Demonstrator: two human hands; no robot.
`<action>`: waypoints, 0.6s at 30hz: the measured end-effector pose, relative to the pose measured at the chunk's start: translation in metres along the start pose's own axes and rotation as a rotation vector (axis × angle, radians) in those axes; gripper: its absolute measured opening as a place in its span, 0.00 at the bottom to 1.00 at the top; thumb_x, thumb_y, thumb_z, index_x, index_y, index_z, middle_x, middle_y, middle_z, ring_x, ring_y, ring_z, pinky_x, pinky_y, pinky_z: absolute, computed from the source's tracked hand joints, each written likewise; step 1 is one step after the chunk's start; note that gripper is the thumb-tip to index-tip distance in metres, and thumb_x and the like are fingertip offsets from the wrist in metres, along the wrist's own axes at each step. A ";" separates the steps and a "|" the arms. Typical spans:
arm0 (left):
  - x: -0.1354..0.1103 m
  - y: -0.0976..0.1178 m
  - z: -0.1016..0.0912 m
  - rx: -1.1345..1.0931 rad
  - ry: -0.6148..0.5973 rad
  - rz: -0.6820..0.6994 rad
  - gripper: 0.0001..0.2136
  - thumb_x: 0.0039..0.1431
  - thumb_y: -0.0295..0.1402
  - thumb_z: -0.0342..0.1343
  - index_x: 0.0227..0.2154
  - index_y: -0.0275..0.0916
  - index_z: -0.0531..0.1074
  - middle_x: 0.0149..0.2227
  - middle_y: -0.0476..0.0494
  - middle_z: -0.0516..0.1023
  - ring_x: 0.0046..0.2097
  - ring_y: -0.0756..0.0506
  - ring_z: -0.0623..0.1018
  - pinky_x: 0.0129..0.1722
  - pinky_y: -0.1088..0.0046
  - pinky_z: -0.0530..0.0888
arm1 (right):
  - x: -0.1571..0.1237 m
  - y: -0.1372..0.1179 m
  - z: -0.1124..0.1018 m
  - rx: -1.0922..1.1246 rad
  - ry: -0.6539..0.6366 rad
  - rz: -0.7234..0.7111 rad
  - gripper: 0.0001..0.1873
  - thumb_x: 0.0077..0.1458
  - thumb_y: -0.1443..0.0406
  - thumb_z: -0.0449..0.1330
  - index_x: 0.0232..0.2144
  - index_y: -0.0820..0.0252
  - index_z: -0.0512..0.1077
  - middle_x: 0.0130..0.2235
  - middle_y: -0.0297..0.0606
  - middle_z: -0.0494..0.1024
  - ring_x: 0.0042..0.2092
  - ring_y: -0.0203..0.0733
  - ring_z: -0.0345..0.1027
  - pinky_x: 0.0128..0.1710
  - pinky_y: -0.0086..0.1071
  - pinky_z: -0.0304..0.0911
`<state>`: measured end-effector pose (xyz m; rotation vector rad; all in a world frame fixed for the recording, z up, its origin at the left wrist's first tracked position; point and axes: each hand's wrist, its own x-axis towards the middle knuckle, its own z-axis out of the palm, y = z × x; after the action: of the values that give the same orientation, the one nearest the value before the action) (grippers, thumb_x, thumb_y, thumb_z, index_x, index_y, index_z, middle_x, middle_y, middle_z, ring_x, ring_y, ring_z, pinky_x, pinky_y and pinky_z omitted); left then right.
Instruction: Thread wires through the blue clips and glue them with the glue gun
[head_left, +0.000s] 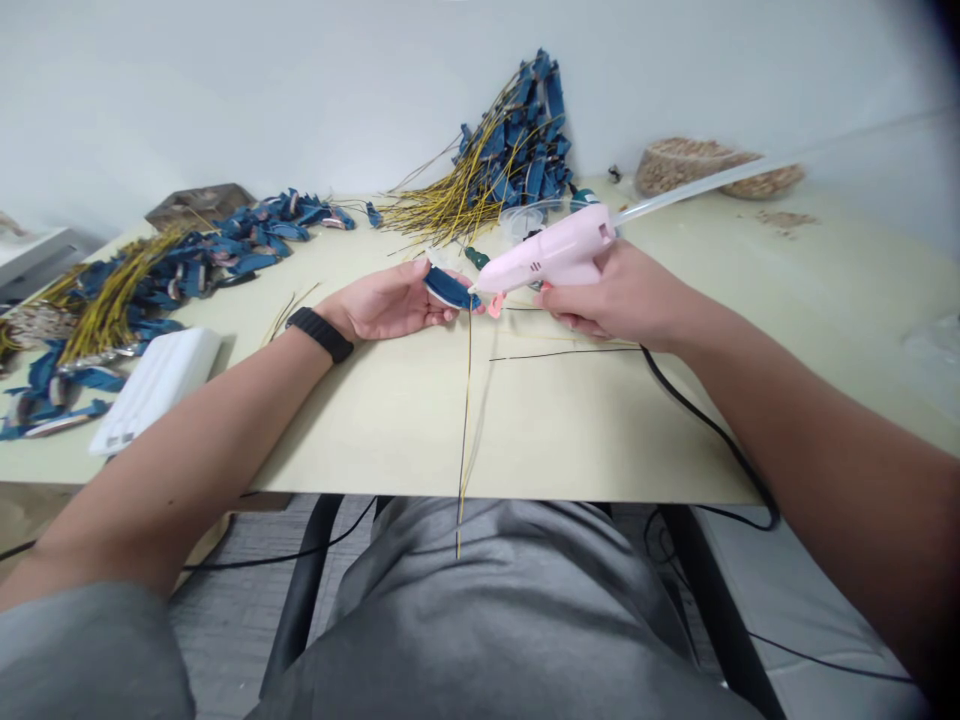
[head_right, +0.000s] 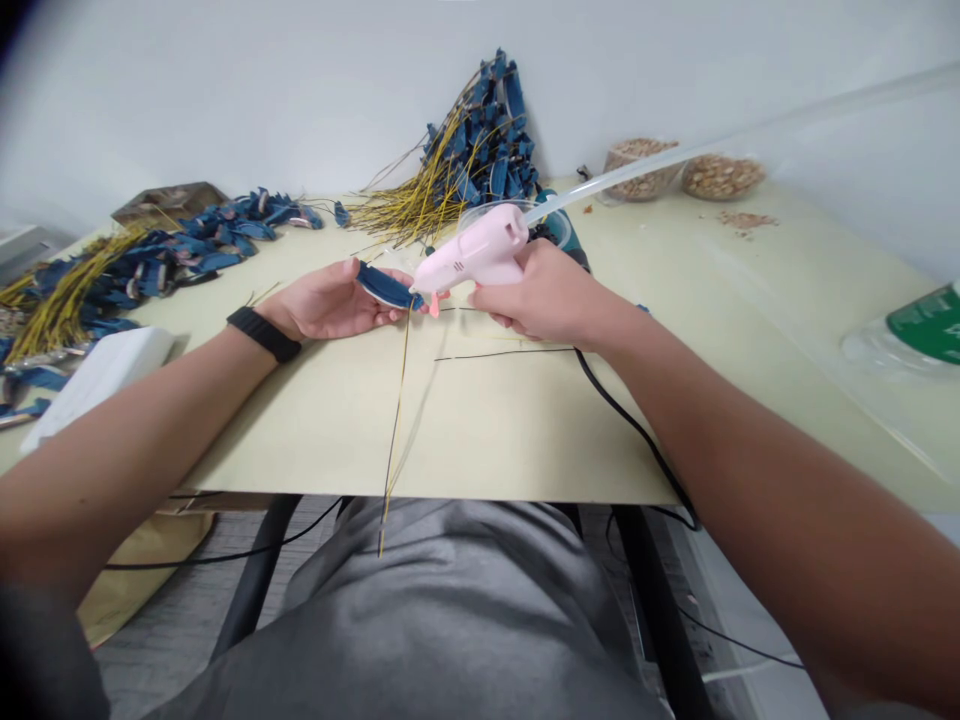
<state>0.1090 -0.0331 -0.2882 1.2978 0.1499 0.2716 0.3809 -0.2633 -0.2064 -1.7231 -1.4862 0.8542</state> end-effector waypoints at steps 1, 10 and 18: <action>0.000 0.000 0.001 -0.001 -0.005 -0.001 0.30 0.59 0.54 0.91 0.53 0.36 0.95 0.49 0.36 0.97 0.43 0.44 0.92 0.49 0.72 0.89 | 0.000 0.000 0.000 0.000 -0.002 0.002 0.24 0.61 0.59 0.80 0.27 0.52 0.69 0.27 0.41 0.73 0.27 0.41 0.60 0.25 0.38 0.53; -0.004 0.002 0.014 -0.012 0.109 -0.009 0.22 0.78 0.52 0.78 0.51 0.34 0.93 0.48 0.32 0.96 0.41 0.43 0.92 0.47 0.69 0.87 | 0.000 0.000 -0.001 -0.001 0.008 0.023 0.17 0.60 0.61 0.79 0.31 0.54 0.74 0.28 0.42 0.75 0.28 0.42 0.63 0.25 0.37 0.57; -0.004 0.003 0.013 0.007 0.050 0.000 0.23 0.73 0.53 0.82 0.53 0.35 0.94 0.51 0.32 0.97 0.41 0.44 0.91 0.47 0.73 0.86 | -0.003 -0.004 -0.002 0.008 0.008 0.028 0.11 0.62 0.66 0.76 0.36 0.54 0.76 0.28 0.38 0.74 0.27 0.41 0.61 0.25 0.38 0.55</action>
<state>0.1086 -0.0452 -0.2825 1.2983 0.1930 0.3038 0.3802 -0.2663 -0.2023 -1.7431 -1.4548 0.8652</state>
